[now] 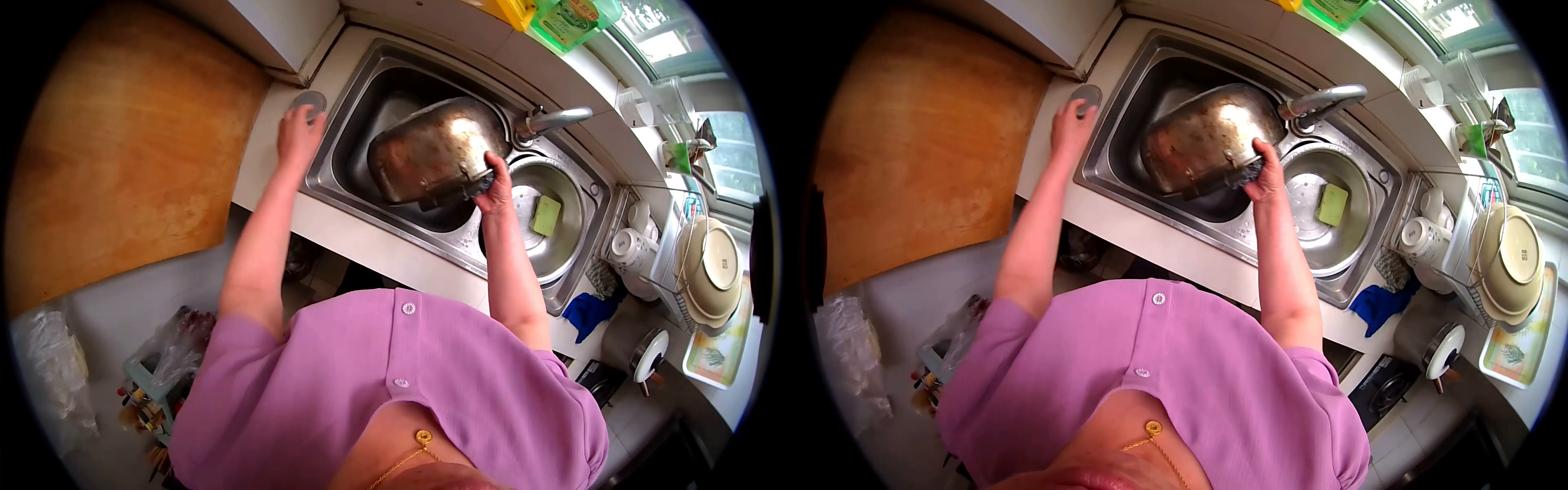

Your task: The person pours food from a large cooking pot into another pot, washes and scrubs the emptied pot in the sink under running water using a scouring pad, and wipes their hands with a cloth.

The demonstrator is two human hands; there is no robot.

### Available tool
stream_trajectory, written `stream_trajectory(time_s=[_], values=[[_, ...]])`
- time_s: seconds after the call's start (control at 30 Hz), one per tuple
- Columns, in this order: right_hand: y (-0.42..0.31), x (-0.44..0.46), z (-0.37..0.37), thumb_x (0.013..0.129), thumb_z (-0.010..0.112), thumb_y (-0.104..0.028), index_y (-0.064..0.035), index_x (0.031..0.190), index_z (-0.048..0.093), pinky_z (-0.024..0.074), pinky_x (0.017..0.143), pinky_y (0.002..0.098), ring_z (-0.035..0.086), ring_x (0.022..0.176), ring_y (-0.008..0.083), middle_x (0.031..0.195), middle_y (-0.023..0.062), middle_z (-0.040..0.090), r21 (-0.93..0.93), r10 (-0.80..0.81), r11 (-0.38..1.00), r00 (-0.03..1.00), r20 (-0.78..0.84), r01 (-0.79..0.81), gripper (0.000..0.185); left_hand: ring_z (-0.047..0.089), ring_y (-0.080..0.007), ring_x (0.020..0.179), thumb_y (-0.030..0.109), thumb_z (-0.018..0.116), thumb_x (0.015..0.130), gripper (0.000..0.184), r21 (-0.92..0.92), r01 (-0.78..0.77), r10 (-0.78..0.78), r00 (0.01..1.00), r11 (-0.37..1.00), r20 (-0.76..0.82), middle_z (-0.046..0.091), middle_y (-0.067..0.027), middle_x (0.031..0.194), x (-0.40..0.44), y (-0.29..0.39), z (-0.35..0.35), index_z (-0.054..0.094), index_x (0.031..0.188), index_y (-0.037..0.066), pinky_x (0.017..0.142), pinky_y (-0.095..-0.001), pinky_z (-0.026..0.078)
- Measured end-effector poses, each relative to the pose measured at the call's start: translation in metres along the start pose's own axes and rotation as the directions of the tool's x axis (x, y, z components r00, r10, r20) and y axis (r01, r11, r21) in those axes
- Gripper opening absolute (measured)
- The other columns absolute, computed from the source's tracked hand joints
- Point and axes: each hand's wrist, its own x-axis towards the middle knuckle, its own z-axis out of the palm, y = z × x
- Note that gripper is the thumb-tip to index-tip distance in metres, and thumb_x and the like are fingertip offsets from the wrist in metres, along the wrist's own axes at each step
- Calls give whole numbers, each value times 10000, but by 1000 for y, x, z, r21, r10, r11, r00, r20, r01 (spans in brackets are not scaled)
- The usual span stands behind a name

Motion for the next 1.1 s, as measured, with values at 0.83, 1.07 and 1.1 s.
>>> stream_trajectory(time_s=[0.83,1.07,1.1], values=[[-62,-123,15,708,578,-266,37,1154,527,461,907,424,597,977,328,1077,190,609,-238,-283,951,872,-399,199,542,604,-346,871,138,540,774,264,-354,-162,338,787,921,516,635,-165,920,36,48,130,591,1031,113,753,-446,474],[-61,-131,11,698,571,-271,29,1211,486,445,920,448,568,1019,343,1145,201,571,-184,-238,967,886,-397,177,601,587,-322,981,129,530,791,273,-114,-297,268,552,948,789,629,-138,1029,-9,55,243,636,1042,144,793,-417,480],[-58,-129,15,674,591,-342,-27,1154,557,453,889,453,572,982,334,1109,158,600,-252,-269,954,834,-482,162,575,563,-331,1025,142,520,800,269,-163,-415,419,660,895,624,609,-128,1085,-22,51,258,642,1040,154,821,-414,468]])
